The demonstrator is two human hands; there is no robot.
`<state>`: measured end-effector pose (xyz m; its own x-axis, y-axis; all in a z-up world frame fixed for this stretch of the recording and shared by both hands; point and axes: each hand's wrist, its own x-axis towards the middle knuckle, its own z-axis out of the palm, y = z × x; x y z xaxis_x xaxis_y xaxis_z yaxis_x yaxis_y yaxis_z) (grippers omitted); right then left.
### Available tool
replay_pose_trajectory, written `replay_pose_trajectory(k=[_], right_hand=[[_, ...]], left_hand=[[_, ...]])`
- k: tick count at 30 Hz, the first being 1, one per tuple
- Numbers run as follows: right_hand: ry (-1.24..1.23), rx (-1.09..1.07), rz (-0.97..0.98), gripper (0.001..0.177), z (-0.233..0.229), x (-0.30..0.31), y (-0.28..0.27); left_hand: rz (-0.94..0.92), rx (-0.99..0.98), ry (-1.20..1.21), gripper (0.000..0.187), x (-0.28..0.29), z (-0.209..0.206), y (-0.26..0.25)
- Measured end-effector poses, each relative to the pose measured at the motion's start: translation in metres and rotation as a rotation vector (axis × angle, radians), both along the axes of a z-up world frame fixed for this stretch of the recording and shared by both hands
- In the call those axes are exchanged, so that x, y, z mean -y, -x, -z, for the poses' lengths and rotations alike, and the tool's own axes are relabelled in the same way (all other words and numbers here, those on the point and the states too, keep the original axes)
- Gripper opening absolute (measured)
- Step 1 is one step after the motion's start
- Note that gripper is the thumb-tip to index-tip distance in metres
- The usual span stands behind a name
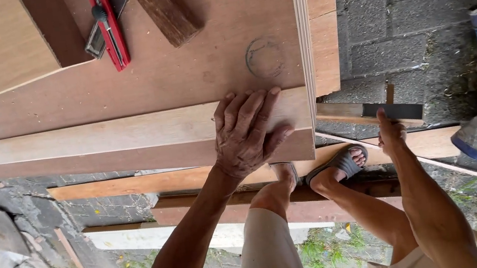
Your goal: Measuring, marking, and sanding wooden boards to prepare them for assembly in a workshop environment.
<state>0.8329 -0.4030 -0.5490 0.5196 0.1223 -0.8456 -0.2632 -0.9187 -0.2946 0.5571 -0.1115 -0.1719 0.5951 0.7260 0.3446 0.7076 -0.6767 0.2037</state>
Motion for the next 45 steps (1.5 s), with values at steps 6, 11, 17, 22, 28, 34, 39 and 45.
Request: replay_pose_trajectory(k=[6,11,17,22,28,34,39,45], right_hand=[[-0.203,-0.179,0.216,0.058,-0.152,-0.051,0.014],[-0.280,-0.234,0.238,0.107,-0.304,-0.074,0.006],[0.139,0.594,-0.601,0.072,-0.168,0.331,-0.049],[-0.107,0.346,-0.258,0.069,-0.244,0.262,0.001],[-0.484,-0.063,0.227,0.065,-0.403,0.046,0.082],[-0.758,-0.224,0.409,0.068,-0.424,-0.010,0.110],[-0.815,0.185,-0.133,0.076,-0.400,-0.016,0.100],[-0.933,0.176,-0.159,0.068,-0.381,-0.044,0.098]], left_hand=[[0.034,0.044,-0.011,0.058,0.003,-0.006,0.002],[0.079,0.102,-0.003,0.058,0.003,-0.006,0.005],[0.082,0.098,-0.011,0.058,0.005,-0.002,0.009],[0.108,0.120,-0.059,0.058,0.004,-0.002,0.010],[0.104,0.108,-0.076,0.060,0.005,-0.002,0.010],[0.096,0.095,-0.065,0.060,0.004,-0.003,0.009],[0.072,0.147,0.055,0.054,-0.001,-0.005,0.009],[-0.005,0.130,0.100,0.031,0.005,0.005,0.001]])
